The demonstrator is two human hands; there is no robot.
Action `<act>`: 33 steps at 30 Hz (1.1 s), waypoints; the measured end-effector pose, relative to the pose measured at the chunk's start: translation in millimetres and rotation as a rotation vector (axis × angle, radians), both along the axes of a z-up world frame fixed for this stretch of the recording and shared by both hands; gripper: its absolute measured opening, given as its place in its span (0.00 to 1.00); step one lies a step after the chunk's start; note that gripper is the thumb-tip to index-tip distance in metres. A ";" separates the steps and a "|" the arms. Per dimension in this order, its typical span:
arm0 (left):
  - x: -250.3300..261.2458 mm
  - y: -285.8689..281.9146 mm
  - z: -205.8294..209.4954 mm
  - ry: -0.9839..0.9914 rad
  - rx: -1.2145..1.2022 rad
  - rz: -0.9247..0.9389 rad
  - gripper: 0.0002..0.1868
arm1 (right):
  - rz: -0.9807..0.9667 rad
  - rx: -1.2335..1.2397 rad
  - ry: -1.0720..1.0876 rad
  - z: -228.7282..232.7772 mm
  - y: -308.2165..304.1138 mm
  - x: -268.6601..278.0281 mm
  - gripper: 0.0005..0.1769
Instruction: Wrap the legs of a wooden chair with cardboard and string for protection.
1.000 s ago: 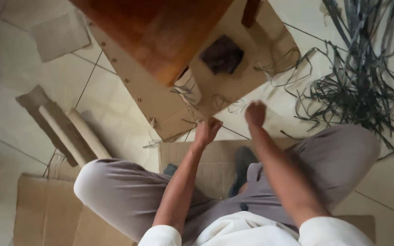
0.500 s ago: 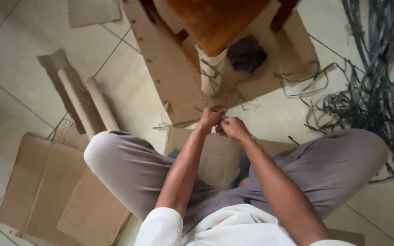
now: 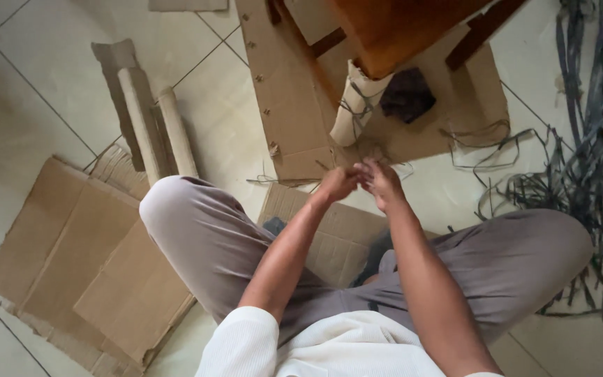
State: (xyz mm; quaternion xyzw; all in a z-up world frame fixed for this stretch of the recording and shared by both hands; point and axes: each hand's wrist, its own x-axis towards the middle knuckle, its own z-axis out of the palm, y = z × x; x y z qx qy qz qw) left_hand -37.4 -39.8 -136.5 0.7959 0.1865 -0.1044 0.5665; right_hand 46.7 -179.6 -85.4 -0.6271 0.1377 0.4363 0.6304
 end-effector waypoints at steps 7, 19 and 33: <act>-3.1 0.6 22.1 0.013 -0.080 -0.112 0.15 | -0.265 0.133 0.008 -82.8 -18.3 41.3 0.13; 27.1 68.0 78.2 -0.263 0.222 0.678 0.15 | -0.129 -0.007 -0.339 15.3 27.3 145.4 0.17; 67.9 123.9 141.3 -0.447 0.508 0.149 0.31 | 0.329 0.031 -0.618 31.0 80.9 171.7 0.16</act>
